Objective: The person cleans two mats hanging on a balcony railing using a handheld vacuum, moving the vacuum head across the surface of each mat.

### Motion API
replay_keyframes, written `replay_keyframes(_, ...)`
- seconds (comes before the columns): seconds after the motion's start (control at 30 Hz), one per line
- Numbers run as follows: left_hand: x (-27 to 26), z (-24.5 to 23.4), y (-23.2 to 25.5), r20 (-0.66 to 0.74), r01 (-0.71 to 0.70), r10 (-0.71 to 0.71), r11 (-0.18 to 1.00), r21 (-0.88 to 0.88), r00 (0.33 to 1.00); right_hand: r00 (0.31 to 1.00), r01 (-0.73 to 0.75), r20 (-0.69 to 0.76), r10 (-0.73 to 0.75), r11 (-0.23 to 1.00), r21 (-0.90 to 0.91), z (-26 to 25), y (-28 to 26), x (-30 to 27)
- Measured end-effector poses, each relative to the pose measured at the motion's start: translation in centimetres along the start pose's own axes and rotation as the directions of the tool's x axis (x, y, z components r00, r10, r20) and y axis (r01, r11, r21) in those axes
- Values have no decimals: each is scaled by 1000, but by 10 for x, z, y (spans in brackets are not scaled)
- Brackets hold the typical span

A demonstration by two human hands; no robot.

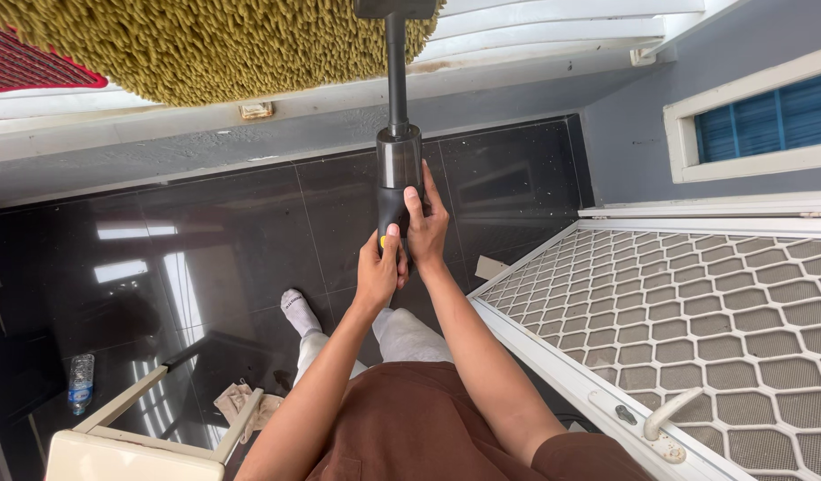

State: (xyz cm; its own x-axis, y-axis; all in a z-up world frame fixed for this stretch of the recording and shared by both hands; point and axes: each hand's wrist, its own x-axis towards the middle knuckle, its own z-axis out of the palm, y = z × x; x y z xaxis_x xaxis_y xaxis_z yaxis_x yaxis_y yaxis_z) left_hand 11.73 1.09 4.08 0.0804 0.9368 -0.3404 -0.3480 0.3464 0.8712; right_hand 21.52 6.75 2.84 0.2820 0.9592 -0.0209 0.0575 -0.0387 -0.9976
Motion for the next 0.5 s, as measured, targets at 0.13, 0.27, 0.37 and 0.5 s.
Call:
replay_keyframes(0.13,8,-3,-11,-12,21,-21,1000,4,1000,1000,24,10,-24,1000,4,2,13,3)
replay_keyframes(0.27,9,-5,-16,-45,43,-42,999,28,998,1000,-11,2,11,1000,-29,4,22,3)
replay_keyframes(0.37,7,-8,-21,-50,54,-53,998,17,997,1000,-5,3,5,999,-52,4,29,-2)
replay_keyframes(0.5,11,-12,-28,-76,89,-89,996,-4,993,994,-110,-1,110,992,-67,5,44,-2)
